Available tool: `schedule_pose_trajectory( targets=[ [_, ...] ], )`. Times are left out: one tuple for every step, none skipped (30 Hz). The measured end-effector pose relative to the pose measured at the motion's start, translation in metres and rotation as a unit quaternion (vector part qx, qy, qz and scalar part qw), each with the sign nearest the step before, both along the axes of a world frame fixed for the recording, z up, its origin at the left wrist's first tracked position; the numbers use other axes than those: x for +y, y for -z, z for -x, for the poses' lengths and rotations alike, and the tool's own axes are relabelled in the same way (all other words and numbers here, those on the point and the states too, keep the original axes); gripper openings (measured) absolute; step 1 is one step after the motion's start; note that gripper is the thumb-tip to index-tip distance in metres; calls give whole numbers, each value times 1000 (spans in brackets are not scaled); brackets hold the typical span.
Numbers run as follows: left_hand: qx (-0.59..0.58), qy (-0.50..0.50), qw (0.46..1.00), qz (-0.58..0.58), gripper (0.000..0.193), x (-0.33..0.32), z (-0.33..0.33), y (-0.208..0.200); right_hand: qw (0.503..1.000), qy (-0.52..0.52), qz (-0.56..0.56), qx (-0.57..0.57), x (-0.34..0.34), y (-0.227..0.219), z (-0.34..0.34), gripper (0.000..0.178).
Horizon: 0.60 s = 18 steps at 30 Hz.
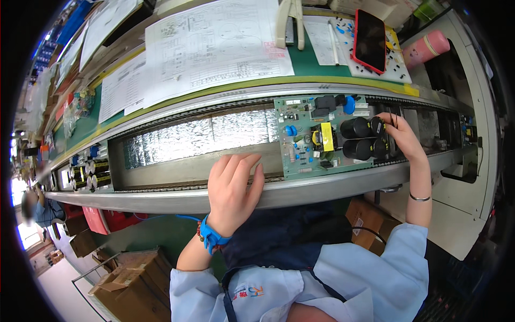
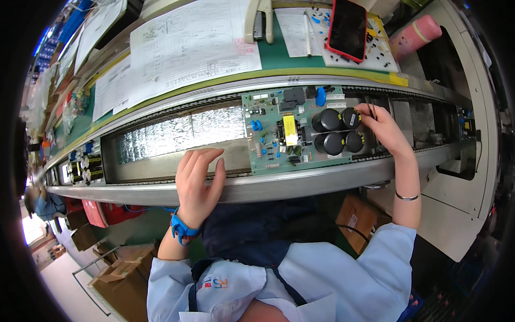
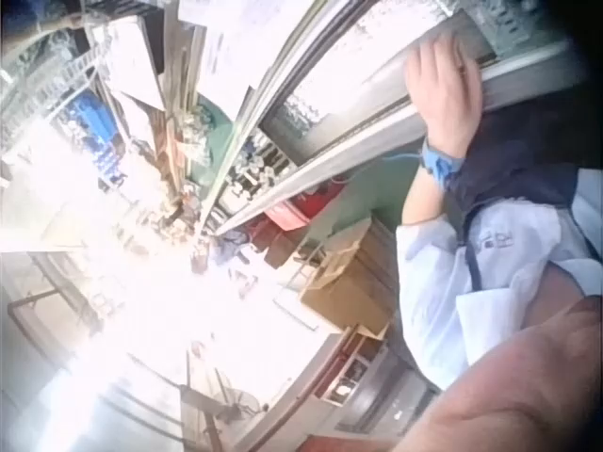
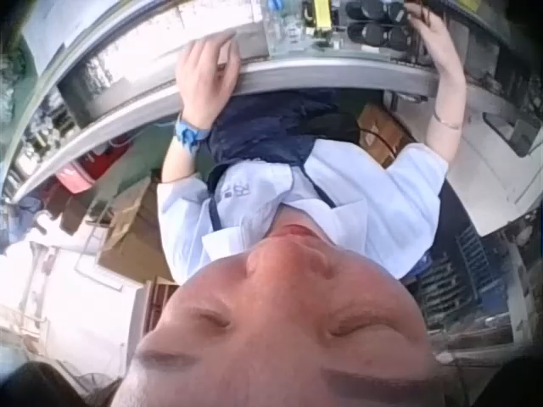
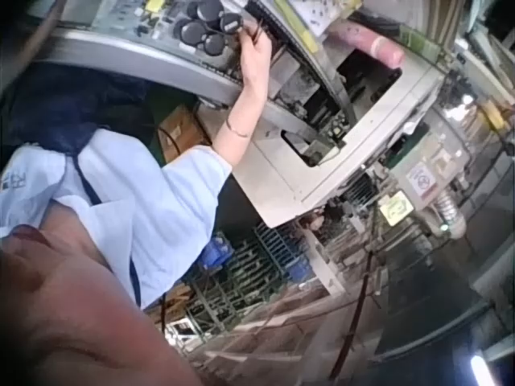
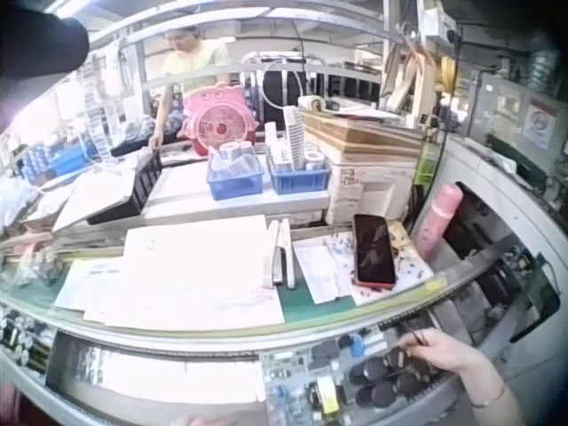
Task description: The person inspects and attaches components to a printed circuit board on an electronics assembly line, using a screwdriver to secure the parts.
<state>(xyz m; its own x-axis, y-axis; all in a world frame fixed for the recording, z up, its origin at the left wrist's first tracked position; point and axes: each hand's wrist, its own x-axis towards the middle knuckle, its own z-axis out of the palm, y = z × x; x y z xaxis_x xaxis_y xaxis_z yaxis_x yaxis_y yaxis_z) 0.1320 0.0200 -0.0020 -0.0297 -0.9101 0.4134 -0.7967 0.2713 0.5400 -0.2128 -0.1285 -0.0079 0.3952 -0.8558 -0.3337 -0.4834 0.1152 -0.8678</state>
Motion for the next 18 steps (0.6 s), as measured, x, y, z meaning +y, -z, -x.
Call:
schedule_pose_trajectory(
  targets=[
    [6, -3, 1000, -17, 21, -1, -3, -1, 1000, -5, 0, -4, 1, -3, -10, 21],
    [11, -6, 999, -34, 21, -2, -5, -2, 1000, -28, -4, 5, 2, -8, -20, 20],
    [7, -11, 999, -34, 21, -3, -8, -2, 999, -51, -8, 14, 2, -9, -28, 20],
    [5, -18, 999, -33, 21, -3, -11, 0, 997, -81, 3, 5, 0, -6, -34, 19],
    [3, -24, 999, -32, 21, -3, -14, 1, 996, -87, 3, -1, -1, -7, -41, 19],
    [-2, -30, 999, -32, 21, -3, -17, 2, 995, -104, 3, 6, 0, -10, -51, 19],
    [-18, -40, 998, -36, 21, -3, -20, 2, 993, -121, 4, 14, 0, -13, -59, 19],
    [-33, -50, 997, -40, 22, -2, -24, 2, 991, -131, -10, 19, -1, -13, -64, 19],
    [-37, -54, 997, -42, 22, 0, -27, 2, 991, -135, -10, 14, -1, -14, -70, 19],
    [-42, -68, 996, -48, 23, 1, -31, 1, 989, -148, -16, 17, -1, -16, -76, 20],
    [-47, -82, 994, -54, 23, 1, -34, 0, 987, -160, -22, 21, -1, -17, -80, 20],
    [-51, -85, 994, -55, 23, 2, -38, 0, 984, -173, -18, 24, -2, -16, -83, 20],
    [-53, -85, 994, -36, 25, 2, -43, 0, 984, -176, -17, 20, -3, -15, -87, 20],
    [-54, -84, 995, -18, 27, 1, -46, -1, 983, -183, -24, 22, -4, -15, -92, 20],
    [-58, -85, 994, -18, 27, 1, -49, -1, 981, -190, -30, 25, -5, -15, -96, 20],
    [-47, -79, 996, -16, 29, 1, -51, -1, 981, -192, -31, 21, -5, -16, -100, 20],
    [-36, -73, 997, -14, 32, 1, -52, -1, 979, -201, -32, 18, -5, -17, -105, 20],
    [-39, -74, 996, -15, 32, 2, -52, 0, 977, -209, -33, 14, -5, -17, -108, 21]
  ],
)
